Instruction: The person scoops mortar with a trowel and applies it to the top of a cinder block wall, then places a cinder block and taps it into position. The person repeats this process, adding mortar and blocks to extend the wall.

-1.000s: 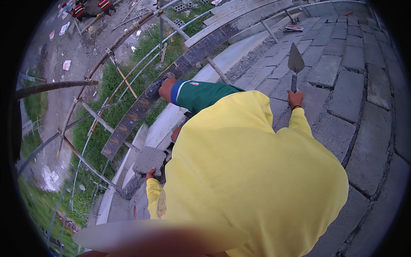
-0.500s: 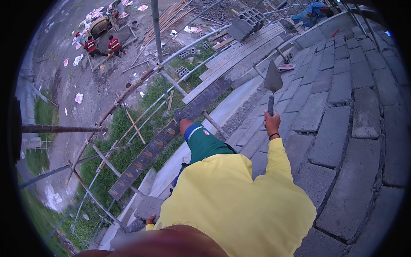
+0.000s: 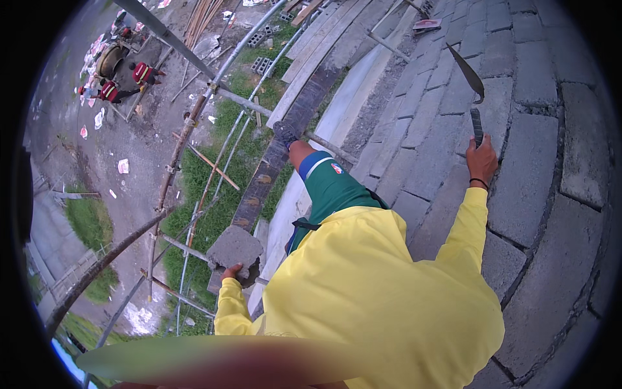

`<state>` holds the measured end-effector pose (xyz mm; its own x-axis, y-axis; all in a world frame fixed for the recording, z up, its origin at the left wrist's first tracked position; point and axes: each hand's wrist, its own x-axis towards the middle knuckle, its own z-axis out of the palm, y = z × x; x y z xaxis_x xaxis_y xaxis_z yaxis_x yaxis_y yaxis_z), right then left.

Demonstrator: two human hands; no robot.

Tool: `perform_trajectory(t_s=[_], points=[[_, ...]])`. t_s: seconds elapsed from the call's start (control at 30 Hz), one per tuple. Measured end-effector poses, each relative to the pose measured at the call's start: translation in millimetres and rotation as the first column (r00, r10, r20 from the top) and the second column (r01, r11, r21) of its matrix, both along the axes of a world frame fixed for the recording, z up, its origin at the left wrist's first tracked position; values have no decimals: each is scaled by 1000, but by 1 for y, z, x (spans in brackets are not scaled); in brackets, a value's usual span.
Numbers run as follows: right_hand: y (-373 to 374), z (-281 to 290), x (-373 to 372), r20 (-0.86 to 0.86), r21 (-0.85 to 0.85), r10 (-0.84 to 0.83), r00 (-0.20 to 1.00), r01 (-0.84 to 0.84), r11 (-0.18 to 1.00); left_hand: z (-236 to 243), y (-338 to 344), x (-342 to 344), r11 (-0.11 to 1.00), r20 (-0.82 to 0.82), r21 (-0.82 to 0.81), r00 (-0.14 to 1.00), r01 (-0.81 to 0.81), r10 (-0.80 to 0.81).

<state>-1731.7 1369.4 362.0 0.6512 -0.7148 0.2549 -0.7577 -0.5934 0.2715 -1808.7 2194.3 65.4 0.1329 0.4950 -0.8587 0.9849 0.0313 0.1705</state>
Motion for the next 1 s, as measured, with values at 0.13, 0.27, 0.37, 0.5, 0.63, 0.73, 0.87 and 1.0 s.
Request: perform_trajectory(t_s=[0.13,0.27,0.37,0.5,0.63,0.73,0.87,1.0], points=[[-47,13,11,-235,-1,108,966,-111,994,1,-55,143,972,-97,31,968,235,-231],[-78,28,13,-373,113,71,925,-31,993,-21,-105,269,851,-124,7,845,526,-521],[-83,36,15,-376,167,51,925,13,986,-4,-138,341,885,50,5,884,465,-465],[-79,38,14,-376,210,-6,926,92,973,40,-174,438,880,203,-159,887,448,-415],[-74,36,7,-321,275,16,947,77,958,83,-200,501,874,219,-66,861,482,-459],[-72,35,5,-289,308,-10,957,103,946,108,-227,536,866,170,58,850,497,-499],[-71,38,10,-254,361,-61,965,153,920,144,-268,566,785,-37,103,791,611,-611],[-70,39,14,-283,428,-153,947,267,863,164,-309,590,726,-246,-65,695,684,-676]])
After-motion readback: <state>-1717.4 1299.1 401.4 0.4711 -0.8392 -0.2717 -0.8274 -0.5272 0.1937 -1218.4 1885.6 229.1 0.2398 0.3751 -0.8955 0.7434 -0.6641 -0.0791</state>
